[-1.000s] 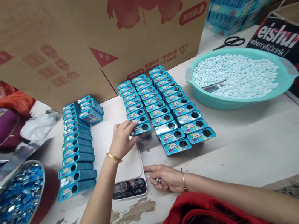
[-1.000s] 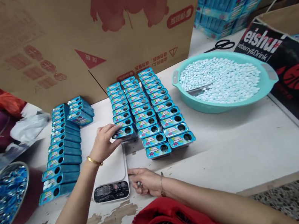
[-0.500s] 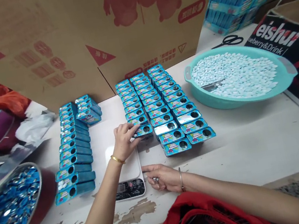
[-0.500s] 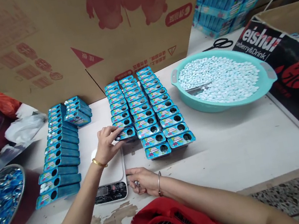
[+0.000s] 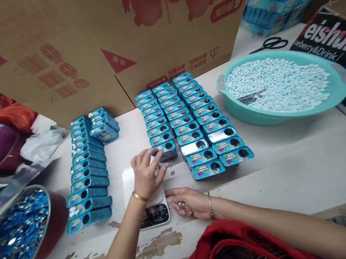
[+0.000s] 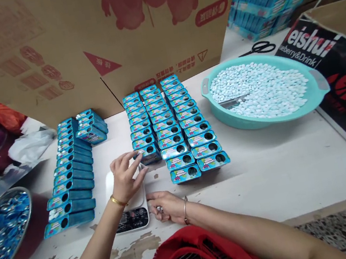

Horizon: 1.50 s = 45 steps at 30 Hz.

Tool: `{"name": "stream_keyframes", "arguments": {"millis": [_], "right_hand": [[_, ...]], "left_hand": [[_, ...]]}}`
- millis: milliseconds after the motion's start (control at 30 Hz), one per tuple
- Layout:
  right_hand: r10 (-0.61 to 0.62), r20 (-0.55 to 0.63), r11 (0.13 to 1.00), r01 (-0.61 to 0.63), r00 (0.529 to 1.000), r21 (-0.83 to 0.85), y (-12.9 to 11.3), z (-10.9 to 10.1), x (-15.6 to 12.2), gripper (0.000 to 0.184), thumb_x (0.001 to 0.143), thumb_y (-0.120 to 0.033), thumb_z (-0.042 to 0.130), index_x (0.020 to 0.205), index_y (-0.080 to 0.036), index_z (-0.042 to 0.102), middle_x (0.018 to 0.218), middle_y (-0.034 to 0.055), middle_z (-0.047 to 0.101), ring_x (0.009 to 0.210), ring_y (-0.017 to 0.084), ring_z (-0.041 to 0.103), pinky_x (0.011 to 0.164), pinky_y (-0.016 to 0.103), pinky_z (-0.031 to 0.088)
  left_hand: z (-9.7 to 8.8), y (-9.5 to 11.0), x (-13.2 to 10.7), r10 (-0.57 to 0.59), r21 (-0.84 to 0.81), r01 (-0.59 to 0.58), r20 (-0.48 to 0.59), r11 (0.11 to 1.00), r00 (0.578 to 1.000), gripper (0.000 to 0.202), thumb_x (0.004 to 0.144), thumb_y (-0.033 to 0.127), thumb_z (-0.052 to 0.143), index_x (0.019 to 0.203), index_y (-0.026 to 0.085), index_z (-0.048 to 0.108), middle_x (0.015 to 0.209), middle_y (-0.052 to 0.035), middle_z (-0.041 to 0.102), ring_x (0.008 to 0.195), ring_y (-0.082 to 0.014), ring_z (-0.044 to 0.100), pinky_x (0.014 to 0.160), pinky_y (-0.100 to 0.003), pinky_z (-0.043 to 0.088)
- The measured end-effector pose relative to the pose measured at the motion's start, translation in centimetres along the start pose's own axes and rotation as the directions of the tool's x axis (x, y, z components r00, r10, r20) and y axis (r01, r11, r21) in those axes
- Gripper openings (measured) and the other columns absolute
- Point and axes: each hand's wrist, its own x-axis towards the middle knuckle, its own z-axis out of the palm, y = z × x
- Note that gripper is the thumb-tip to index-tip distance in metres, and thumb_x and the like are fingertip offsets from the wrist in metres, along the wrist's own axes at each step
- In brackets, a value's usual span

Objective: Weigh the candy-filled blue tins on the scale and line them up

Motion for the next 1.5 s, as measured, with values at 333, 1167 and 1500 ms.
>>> {"name": "stream_keyframes", "arguments": {"millis": [333,1167,1500], "right_hand": [[0.014,-0.012,1.000,-0.014,1.000,-0.002,0.2,0.3,0.0,0.038,0.069,-0.026,0.057,0.105,-0.015,0.053,0.049,-0.0084,0.046,0.034,0.004,0.033,0.039,0.023,0.006],[-0.033,-0.091,0.999,0.030,0.995,-0.033,1.0,-1.1,-1.8,0.036,0.076,-0.038,0.063,0.099,-0.012,0.055,0.056,-0.0059,0.048,0.037,0.003,0.033,0.040,0.022,0.007],[-0.127,-0.127,0.992,0.127,0.984,-0.007,2.5,-3.0,-6.9,0.018,0.078,-0.028,0.062,0.082,-0.011,0.061,0.065,-0.0003,0.054,0.042,0.003,0.039,0.037,0.019,0.018]], "left_hand": [[-1.3,-2.1,2.8,-0.012,-0.046,0.013,0.018,0.999,1.000,0.025,0.089,0.029,0.051,0.113,0.023,0.058,0.114,-0.0051,0.066,0.109,-0.0196,0.056,0.102,-0.042,0.027],[-12.2,-4.2,0.9,-0.107,0.267,-0.059,0.565,0.962,0.818,0.017,0.087,0.033,0.053,0.078,0.019,0.058,0.085,-0.0049,0.058,0.074,-0.0201,0.057,0.066,-0.033,0.039],[-14.1,2.9,-3.7,-0.168,0.208,0.104,0.320,0.973,0.933,0.027,0.086,0.043,0.054,0.099,0.018,0.057,0.116,-0.0119,0.058,0.104,-0.0259,0.055,0.089,-0.041,0.042]]}}
